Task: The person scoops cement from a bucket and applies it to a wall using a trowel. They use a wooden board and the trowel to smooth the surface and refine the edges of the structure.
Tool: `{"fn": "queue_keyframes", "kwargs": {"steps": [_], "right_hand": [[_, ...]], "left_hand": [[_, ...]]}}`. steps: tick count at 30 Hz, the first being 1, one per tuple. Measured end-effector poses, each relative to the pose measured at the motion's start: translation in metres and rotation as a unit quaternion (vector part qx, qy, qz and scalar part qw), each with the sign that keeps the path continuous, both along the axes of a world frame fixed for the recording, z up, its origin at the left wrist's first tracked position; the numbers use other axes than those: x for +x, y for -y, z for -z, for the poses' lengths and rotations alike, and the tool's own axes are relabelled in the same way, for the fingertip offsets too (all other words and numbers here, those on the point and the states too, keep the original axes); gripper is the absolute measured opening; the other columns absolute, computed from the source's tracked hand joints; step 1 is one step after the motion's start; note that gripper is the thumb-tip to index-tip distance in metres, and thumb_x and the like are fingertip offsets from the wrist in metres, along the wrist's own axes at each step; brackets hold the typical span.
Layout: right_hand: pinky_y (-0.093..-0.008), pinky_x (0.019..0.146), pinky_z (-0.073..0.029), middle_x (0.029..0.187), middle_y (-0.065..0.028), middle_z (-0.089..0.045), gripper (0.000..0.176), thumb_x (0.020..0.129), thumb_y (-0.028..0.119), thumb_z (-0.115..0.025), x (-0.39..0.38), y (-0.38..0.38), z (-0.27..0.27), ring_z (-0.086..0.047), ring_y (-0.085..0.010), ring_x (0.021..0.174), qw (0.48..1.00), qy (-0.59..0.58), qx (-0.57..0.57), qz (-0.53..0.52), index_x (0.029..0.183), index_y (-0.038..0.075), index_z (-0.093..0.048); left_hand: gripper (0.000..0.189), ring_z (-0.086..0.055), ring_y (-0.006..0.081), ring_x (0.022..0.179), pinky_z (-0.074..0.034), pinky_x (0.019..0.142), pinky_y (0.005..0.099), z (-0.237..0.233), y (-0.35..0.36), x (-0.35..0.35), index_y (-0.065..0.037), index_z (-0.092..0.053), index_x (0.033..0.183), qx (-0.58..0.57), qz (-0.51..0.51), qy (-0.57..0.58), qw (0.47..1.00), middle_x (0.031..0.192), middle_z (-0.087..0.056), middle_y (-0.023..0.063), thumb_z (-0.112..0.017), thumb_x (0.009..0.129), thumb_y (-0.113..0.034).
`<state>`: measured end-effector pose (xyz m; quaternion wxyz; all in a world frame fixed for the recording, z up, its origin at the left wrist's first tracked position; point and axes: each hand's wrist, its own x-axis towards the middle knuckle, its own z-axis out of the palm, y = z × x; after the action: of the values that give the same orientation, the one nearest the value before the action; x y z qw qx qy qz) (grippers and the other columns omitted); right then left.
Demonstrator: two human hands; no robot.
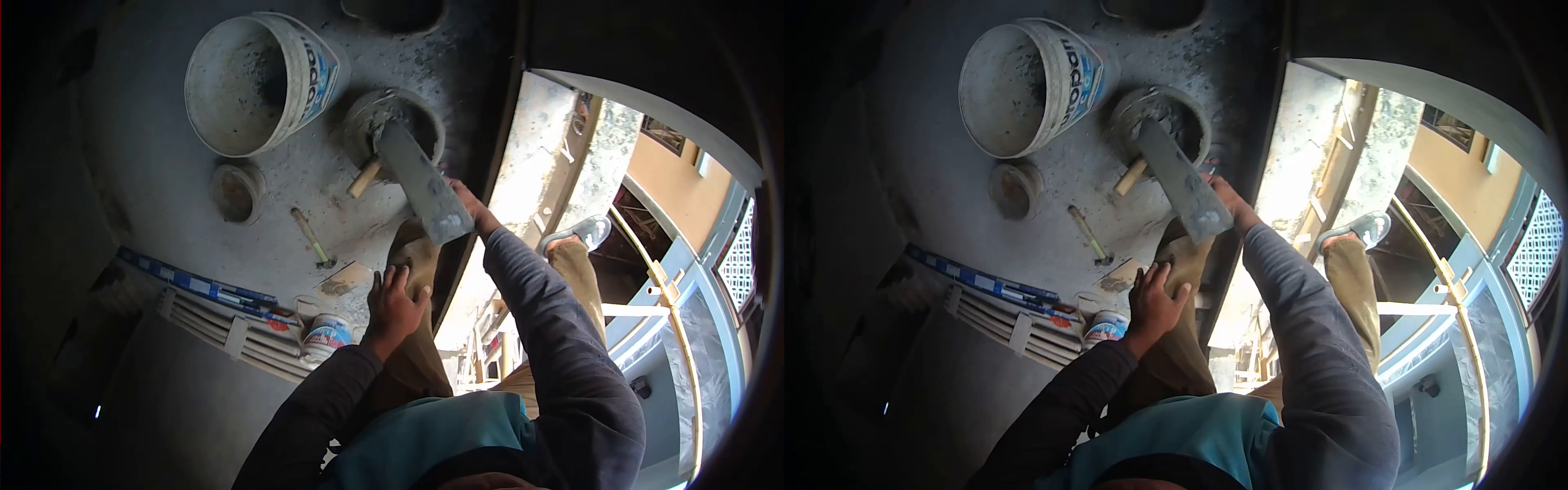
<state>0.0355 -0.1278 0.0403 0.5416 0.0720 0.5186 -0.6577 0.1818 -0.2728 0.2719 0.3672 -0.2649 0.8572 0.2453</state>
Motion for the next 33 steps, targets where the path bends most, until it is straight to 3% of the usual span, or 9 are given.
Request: {"fn": "queue_keyframes", "kwargs": {"steps": [2, 4, 10, 15, 19, 24, 26, 29, 33], "right_hand": [[-0.0290, 0.081, -0.052, 0.101, -0.0034, -0.069, 0.036, 0.080, 0.008, -0.076, -0.007, -0.022, -0.048, -0.063, -0.0114, 0.091, 0.994, 0.030, -0.082, 0.063, 0.113, 0.004, -0.064], [-0.0278, 0.080, -0.052, 0.100, -0.0027, -0.069, 0.035, 0.080, 0.006, -0.075, -0.012, -0.050, -0.088, -0.063, -0.0103, 0.089, 0.992, 0.066, -0.067, 0.089, 0.113, 0.003, -0.063], [-0.0262, 0.078, -0.051, 0.098, -0.0013, -0.069, 0.029, 0.082, 0.006, -0.073, -0.026, -0.163, -0.153, -0.062, -0.0085, 0.085, 0.997, -0.008, 0.037, 0.072, 0.109, 0.003, -0.064], [-0.0278, 0.077, -0.048, 0.091, -0.0007, -0.068, 0.025, 0.083, 0.014, -0.069, -0.010, -0.265, -0.138, -0.059, -0.0077, 0.083, 0.978, -0.147, 0.124, 0.086, 0.107, 0.005, -0.065], [-0.0292, 0.077, -0.049, 0.090, -0.0033, -0.068, 0.026, 0.084, 0.015, -0.068, -0.004, -0.312, -0.145, -0.059, -0.0101, 0.083, 0.954, -0.157, 0.185, 0.178, 0.107, 0.005, -0.065], [-0.0382, 0.078, -0.050, 0.094, -0.0181, -0.067, 0.028, 0.092, 0.025, -0.063, 0.005, -0.336, -0.088, -0.065, -0.0300, 0.087, 0.899, -0.225, 0.303, 0.221, 0.112, 0.006, -0.062], [-0.0400, 0.078, -0.049, 0.094, -0.0187, -0.067, 0.029, 0.091, 0.028, -0.063, -0.003, -0.337, -0.070, -0.065, -0.0325, 0.088, 0.900, -0.208, 0.313, 0.219, 0.112, 0.007, -0.061], [-0.0429, 0.078, -0.049, 0.094, -0.0193, -0.066, 0.031, 0.091, 0.031, -0.064, -0.015, -0.328, -0.029, -0.064, -0.0361, 0.089, 0.899, -0.202, 0.320, 0.220, 0.111, 0.008, -0.060], [-0.0461, 0.077, -0.048, 0.095, -0.0185, -0.066, 0.029, 0.092, 0.031, -0.063, -0.026, -0.311, 0.010, -0.063, -0.0377, 0.090, 0.895, -0.204, 0.312, 0.243, 0.111, 0.009, -0.059]], "left_hand": [[0.066, -0.041, 0.0403, 0.132, -0.032, 0.110, 0.0496, -0.005, -0.001, -0.031, -0.011, -0.056, 0.133, -0.030, 0.037, 0.038, 0.998, 0.141, -0.049, 0.0179, -0.068, 0.081, -0.048], [0.069, -0.034, 0.0363, 0.138, -0.028, 0.113, 0.0484, -0.005, -0.006, -0.058, -0.015, -0.050, 0.139, -0.034, 0.061, 0.080, 0.994, 0.148, -0.041, 0.0136, -0.063, 0.083, -0.053], [0.066, -0.026, 0.0336, 0.143, -0.022, 0.115, 0.0509, 0.011, -0.024, -0.121, -0.016, -0.048, 0.140, -0.038, 0.125, 0.065, 0.989, 0.151, -0.036, 0.0132, -0.061, 0.085, -0.051], [0.068, -0.038, 0.0346, 0.136, -0.033, 0.110, 0.0464, 0.039, -0.054, -0.168, -0.010, -0.049, 0.137, -0.048, 0.210, -0.009, 0.977, 0.146, -0.042, 0.0177, -0.066, 0.083, -0.048], [0.065, -0.050, 0.0356, 0.125, -0.041, 0.104, 0.0424, 0.075, -0.102, -0.231, -0.006, -0.052, 0.134, -0.029, 0.283, -0.125, 0.950, 0.134, -0.053, 0.0209, -0.071, 0.082, -0.039], [0.059, -0.055, 0.0375, 0.118, -0.043, 0.102, 0.0427, 0.128, -0.174, -0.324, -0.003, -0.054, 0.130, 0.031, 0.390, -0.193, 0.900, 0.127, -0.058, 0.0215, -0.076, 0.080, -0.024], [0.071, -0.049, 0.0384, 0.125, -0.041, 0.105, 0.0414, 0.165, -0.183, -0.347, -0.001, -0.048, 0.135, 0.042, 0.495, -0.240, 0.834, 0.133, -0.053, 0.0223, -0.081, 0.075, -0.020], [0.091, -0.039, 0.0390, 0.135, -0.036, 0.111, 0.0390, 0.178, -0.204, -0.360, 0.004, -0.037, 0.141, -0.031, 0.547, -0.242, 0.801, 0.142, -0.042, 0.0262, -0.086, 0.069, -0.023], [0.107, -0.027, 0.0393, 0.142, -0.030, 0.115, 0.0372, 0.188, -0.213, -0.360, 0.009, -0.026, 0.143, -0.076, 0.562, -0.169, 0.806, 0.148, -0.031, 0.0311, -0.089, 0.063, -0.026]]}}
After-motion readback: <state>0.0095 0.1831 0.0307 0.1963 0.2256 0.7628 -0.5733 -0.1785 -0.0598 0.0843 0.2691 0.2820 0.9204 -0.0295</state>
